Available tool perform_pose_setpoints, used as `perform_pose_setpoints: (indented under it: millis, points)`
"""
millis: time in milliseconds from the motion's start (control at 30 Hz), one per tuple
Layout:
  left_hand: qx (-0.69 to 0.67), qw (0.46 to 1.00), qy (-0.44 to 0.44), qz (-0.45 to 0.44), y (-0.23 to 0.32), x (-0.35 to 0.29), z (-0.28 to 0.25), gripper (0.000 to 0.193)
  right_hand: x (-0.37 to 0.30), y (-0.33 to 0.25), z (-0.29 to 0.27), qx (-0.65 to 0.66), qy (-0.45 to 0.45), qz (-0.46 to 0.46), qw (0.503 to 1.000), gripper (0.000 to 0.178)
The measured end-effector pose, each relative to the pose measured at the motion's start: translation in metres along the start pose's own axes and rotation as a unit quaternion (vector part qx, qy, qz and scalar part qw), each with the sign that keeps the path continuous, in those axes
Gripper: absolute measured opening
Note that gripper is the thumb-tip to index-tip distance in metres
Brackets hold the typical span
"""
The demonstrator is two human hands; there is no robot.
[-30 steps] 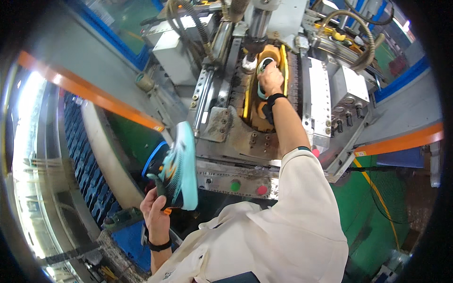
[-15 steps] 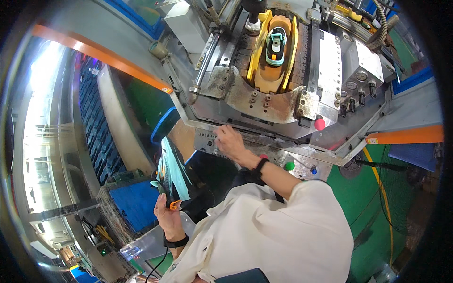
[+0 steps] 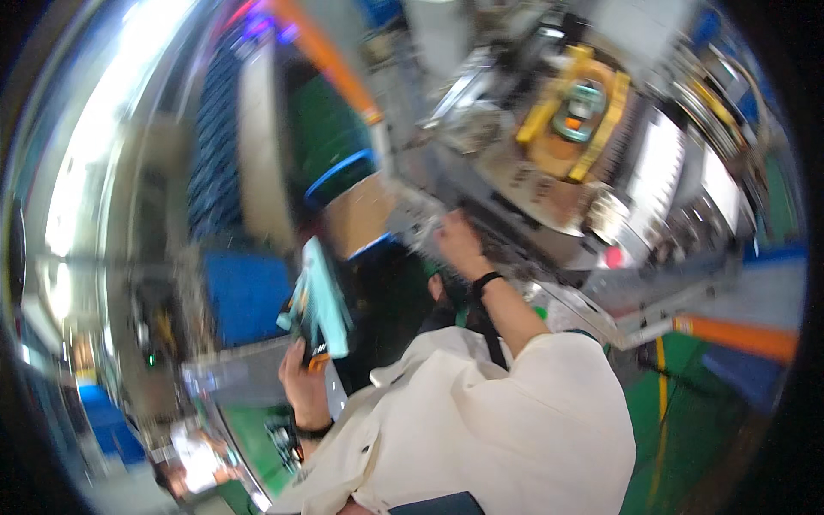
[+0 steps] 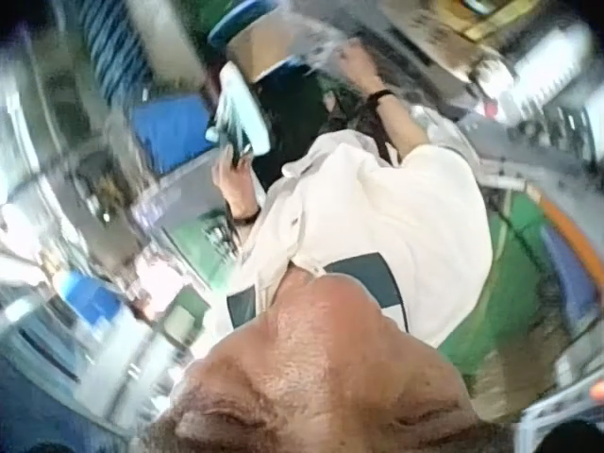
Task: The recorder is operating a machine to press or shape shoe components as part of an assembly line process.
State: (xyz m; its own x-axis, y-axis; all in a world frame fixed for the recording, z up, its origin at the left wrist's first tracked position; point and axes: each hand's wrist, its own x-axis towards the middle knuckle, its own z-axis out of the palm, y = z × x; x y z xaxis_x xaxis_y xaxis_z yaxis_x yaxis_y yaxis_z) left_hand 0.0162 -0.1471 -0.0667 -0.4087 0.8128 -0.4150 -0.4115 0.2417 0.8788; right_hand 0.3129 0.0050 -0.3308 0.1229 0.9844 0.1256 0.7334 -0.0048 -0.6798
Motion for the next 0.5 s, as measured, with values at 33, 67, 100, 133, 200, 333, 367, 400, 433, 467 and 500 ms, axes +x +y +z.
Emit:
perform_pose_setpoints:
  millis: [33, 67, 100, 133, 200, 333, 367, 400, 433, 467, 500]
  points:
    - [-0.01, 1.0, -0.003, 0.001, 0.001, 0.0, 0.005, 0.023, 0.0, 0.014, 0.004, -0.01, 0.019, -0.019, 1.0, 0.028]
    - [-0.012, 1.0, -0.012, -0.001, 0.0, 0.0, 0.005, 0.014, -0.001, 0.024, 0.002, -0.036, 0.0, -0.015, 0.999, 0.028]
    - [-0.017, 1.0, -0.024, -0.002, -0.002, 0.001, 0.002, 0.014, 0.005, 0.032, 0.0, -0.064, -0.014, -0.012, 0.998, 0.029]
    - [-0.022, 1.0, -0.009, -0.014, 0.002, -0.002, 0.007, 0.015, 0.007, 0.037, -0.004, -0.063, 0.002, -0.047, 0.997, 0.028]
    - [-0.069, 0.997, 0.017, 0.006, 0.001, -0.007, -0.014, 0.015, 0.012, 0.014, 0.0, -0.036, 0.004, -0.081, 0.996, 0.026]
    - [-0.138, 0.986, 0.093, -0.009, -0.013, -0.01, -0.056, 0.017, 0.015, -0.003, -0.008, -0.007, -0.038, -0.109, 0.993, 0.029]
    - [-0.131, 0.987, 0.091, 0.0, -0.026, -0.006, -0.076, 0.015, 0.022, 0.002, -0.006, -0.003, -0.065, -0.043, 0.997, 0.034]
    - [-0.143, 0.984, 0.107, -0.013, -0.028, -0.004, -0.085, 0.015, 0.028, 0.015, 0.003, 0.037, -0.031, -0.05, 0.998, 0.035]
    - [-0.158, 0.979, 0.126, -0.027, -0.034, -0.004, -0.092, 0.015, 0.042, 0.003, -0.003, 0.034, -0.016, -0.086, 0.996, 0.036]
    - [-0.164, 0.975, 0.148, -0.025, -0.043, -0.003, -0.103, 0.018, 0.06, -0.015, -0.004, 0.023, -0.008, -0.095, 0.995, 0.035]
    - [-0.165, 0.974, 0.154, -0.033, -0.049, 0.001, -0.112, 0.021, 0.085, -0.011, 0.002, 0.157, 0.02, -0.1, 0.982, 0.035]
